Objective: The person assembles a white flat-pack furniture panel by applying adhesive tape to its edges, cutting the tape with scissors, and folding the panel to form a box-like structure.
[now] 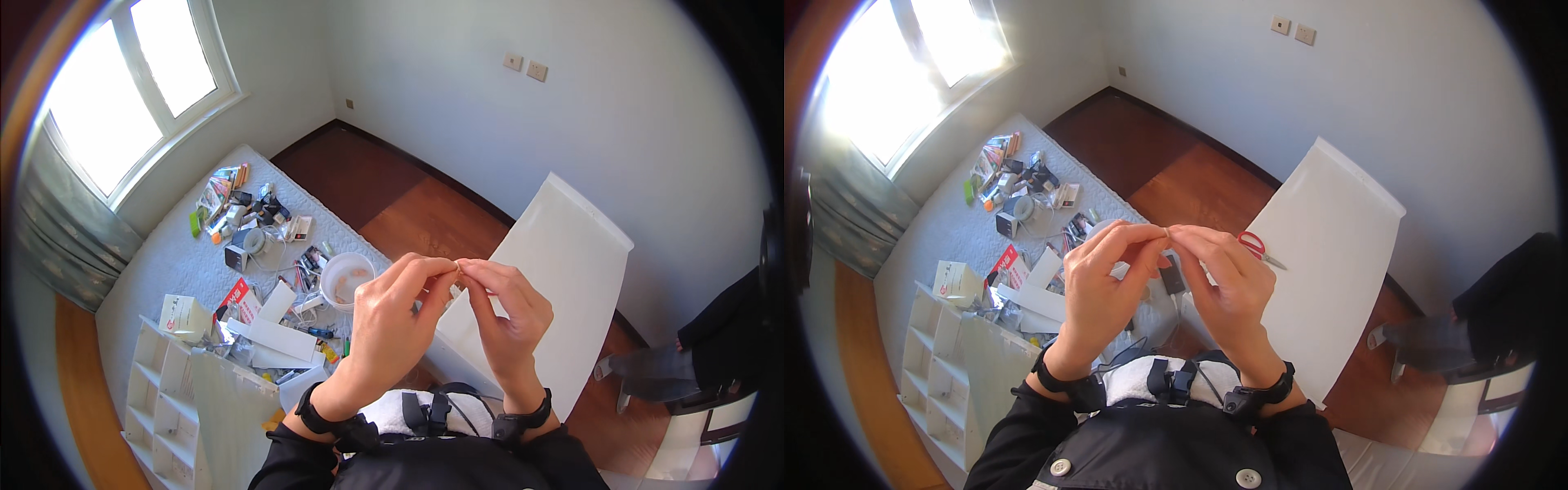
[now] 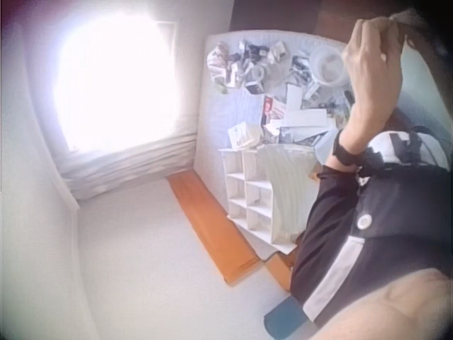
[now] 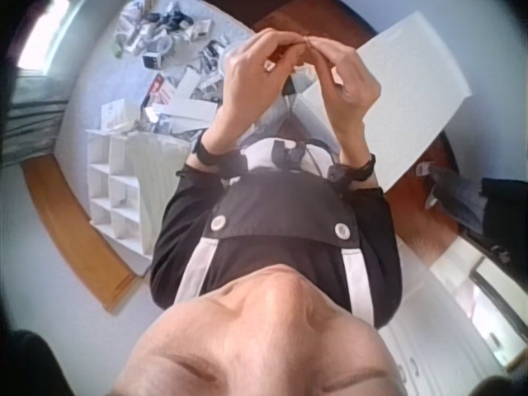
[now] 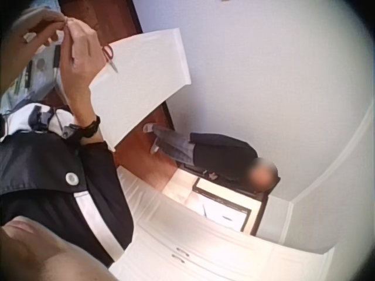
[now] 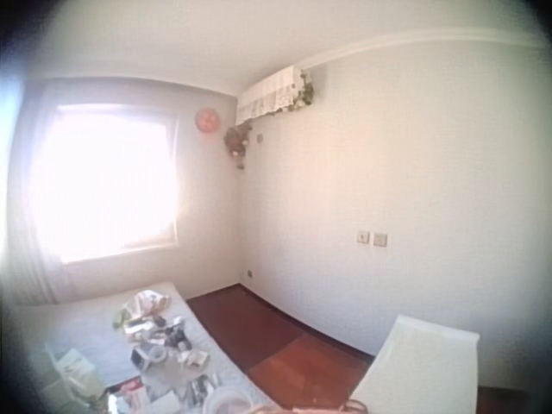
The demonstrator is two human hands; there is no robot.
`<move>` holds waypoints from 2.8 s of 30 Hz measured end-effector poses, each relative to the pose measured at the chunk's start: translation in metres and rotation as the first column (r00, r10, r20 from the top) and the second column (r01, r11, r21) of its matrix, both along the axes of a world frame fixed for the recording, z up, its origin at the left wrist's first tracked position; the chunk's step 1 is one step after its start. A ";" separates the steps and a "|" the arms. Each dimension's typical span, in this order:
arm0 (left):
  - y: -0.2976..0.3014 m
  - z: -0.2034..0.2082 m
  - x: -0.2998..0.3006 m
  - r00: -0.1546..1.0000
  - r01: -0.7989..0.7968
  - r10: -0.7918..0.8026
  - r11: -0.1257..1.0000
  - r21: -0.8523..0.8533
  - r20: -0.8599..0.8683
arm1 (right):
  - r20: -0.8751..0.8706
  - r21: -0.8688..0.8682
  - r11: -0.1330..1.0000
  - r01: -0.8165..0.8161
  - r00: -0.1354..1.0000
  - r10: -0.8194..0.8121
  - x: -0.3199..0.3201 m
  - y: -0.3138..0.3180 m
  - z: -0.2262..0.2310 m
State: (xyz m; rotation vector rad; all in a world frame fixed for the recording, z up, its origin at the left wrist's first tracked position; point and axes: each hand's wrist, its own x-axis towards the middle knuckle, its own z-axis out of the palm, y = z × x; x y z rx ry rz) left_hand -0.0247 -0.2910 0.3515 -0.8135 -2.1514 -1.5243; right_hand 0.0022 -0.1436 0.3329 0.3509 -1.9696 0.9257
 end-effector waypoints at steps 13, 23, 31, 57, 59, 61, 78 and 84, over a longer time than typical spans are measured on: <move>-0.005 0.003 0.002 1.000 -0.022 0.022 1.000 0.003 -0.013 | -0.079 0.161 0.986 0.046 0.996 -0.033 -0.003 -0.003 0.007; -0.009 -0.001 0.009 1.000 -0.013 0.013 1.000 0.013 0.004 | -0.087 0.185 0.982 0.037 0.996 -0.021 0.004 -0.004 0.003; -0.013 -0.002 0.015 1.000 0.016 -0.016 1.000 0.019 -0.002 | -0.012 0.037 0.998 -0.043 0.999 0.044 0.009 -0.007 0.004; -0.016 -0.007 0.014 0.973 0.174 -0.190 0.977 0.124 0.133 | 0.152 -0.198 0.952 -0.233 0.952 0.265 0.021 0.002 0.006; -0.016 -0.006 0.014 0.971 0.182 -0.197 0.977 0.111 0.135 | 0.147 -0.188 0.961 -0.205 0.961 0.233 0.022 0.002 0.007; -0.015 -0.005 0.014 0.970 0.209 -0.218 0.974 0.089 0.111 | 0.149 -0.193 0.968 -0.160 0.970 0.190 0.024 0.001 0.007; -0.016 -0.001 0.009 0.789 0.351 -0.458 0.883 0.310 0.410 | -0.192 0.238 0.967 0.096 0.980 -0.050 0.025 0.005 0.006; -0.020 -0.002 0.009 0.790 0.373 -0.466 0.881 0.291 0.398 | -0.206 0.302 0.948 0.098 0.978 -0.036 0.027 0.007 0.004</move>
